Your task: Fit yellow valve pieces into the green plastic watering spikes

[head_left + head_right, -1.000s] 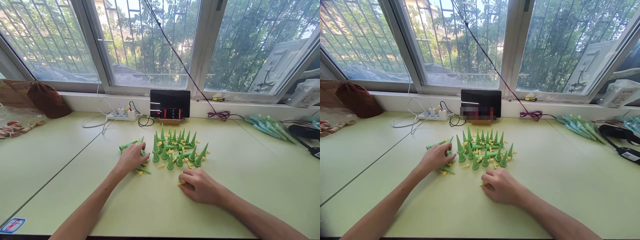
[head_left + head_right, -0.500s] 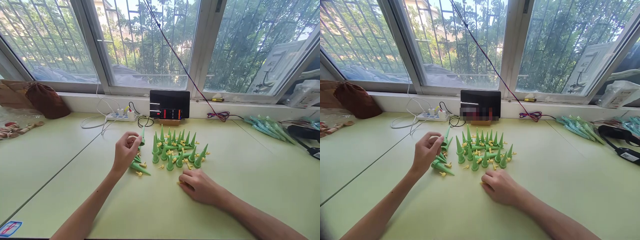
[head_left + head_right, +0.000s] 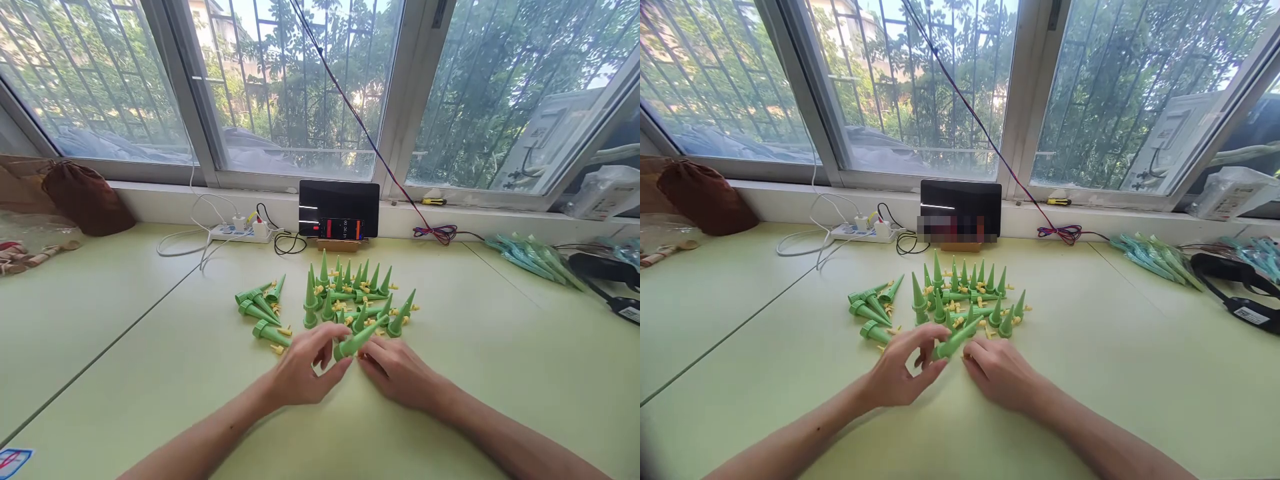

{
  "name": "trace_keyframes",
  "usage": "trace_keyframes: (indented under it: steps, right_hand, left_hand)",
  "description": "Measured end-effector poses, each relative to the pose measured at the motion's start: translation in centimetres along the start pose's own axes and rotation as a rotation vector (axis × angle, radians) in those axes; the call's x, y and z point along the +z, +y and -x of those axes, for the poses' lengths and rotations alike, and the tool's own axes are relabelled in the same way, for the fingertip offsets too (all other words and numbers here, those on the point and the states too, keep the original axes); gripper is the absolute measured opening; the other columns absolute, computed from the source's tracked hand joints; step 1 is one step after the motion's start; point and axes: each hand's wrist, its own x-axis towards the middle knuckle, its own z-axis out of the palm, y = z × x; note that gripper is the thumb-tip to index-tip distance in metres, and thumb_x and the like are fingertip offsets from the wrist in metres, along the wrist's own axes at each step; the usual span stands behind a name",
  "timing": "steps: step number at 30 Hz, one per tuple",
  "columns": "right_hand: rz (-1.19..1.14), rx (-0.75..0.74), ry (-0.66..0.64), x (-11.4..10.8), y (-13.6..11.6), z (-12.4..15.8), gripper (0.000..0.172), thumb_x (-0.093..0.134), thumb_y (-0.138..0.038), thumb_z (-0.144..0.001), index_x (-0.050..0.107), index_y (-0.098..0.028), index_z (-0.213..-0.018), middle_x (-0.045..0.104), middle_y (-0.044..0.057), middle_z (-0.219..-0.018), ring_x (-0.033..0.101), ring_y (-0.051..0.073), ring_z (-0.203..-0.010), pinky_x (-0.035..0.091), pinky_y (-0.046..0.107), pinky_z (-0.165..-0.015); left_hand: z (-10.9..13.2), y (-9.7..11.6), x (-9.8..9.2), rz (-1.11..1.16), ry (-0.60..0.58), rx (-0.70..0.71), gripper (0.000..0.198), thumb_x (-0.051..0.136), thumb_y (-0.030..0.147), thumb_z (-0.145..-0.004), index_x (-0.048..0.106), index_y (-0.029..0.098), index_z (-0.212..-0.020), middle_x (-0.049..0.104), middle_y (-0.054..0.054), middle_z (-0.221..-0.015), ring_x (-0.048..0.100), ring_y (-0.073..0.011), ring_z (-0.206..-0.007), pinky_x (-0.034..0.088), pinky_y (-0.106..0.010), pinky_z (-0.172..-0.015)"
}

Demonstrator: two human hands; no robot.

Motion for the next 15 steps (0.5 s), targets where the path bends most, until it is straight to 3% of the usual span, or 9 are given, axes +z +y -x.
trace_keyframes:
  steps: [3, 6, 10, 15]
  right_hand:
    - [-0.043, -0.005, 0.050, -0.01, 0.06, -0.14, 0.017, 0.043, -0.017, -0.105, 0.057, -0.019, -0.095, 0.068, 0.007, -0.088, 0.064, 0.020, -0.073, 0.046, 0.030, -0.065]
    - [-0.046, 0.014, 0.054, -0.08, 0.05, -0.23, 0.019, 0.041, -0.018, -0.106, 0.056, -0.020, -0.094, 0.067, 0.006, -0.085, 0.063, 0.020, -0.071, 0.046, 0.030, -0.065]
    - [-0.068, 0.039, 0.075, -0.19, -0.01, -0.27, 0.018, 0.041, -0.020, -0.106, 0.056, -0.020, -0.095, 0.065, 0.005, -0.083, 0.061, 0.020, -0.071, 0.045, 0.030, -0.065]
    - [-0.196, 0.102, 0.142, -0.38, -0.15, -0.35, 0.013, 0.043, -0.021, -0.106, 0.053, -0.021, -0.098, 0.061, 0.002, -0.084, 0.057, 0.018, -0.071, 0.045, 0.028, -0.064]
  left_hand:
    - [0.03, 0.29, 0.73, 0.060, -0.071, -0.155, 0.028, 0.064, 0.020, -0.089, 0.063, 0.018, -0.116, 0.067, -0.002, -0.078, 0.055, -0.0107, -0.053, 0.050, -0.022, -0.054]
    - [-0.20, 0.23, 0.92, 0.196, -0.070, -0.341, 0.028, 0.063, 0.029, -0.092, 0.066, 0.016, -0.117, 0.069, -0.005, -0.083, 0.056, -0.0121, -0.058, 0.051, -0.025, -0.059]
    - [-0.47, -0.22, 1.04, 0.535, -0.086, -0.559, 0.040, 0.062, 0.044, -0.096, 0.063, 0.014, -0.122, 0.053, 0.004, -0.058, 0.046, -0.0102, -0.048, 0.041, -0.022, -0.048]
    - [-0.65, -0.39, 0.98, 0.723, -0.126, -0.608, 0.044, 0.064, 0.053, -0.094, 0.066, 0.014, -0.112, 0.043, 0.007, -0.052, 0.040, -0.0082, -0.043, 0.034, -0.021, -0.044]
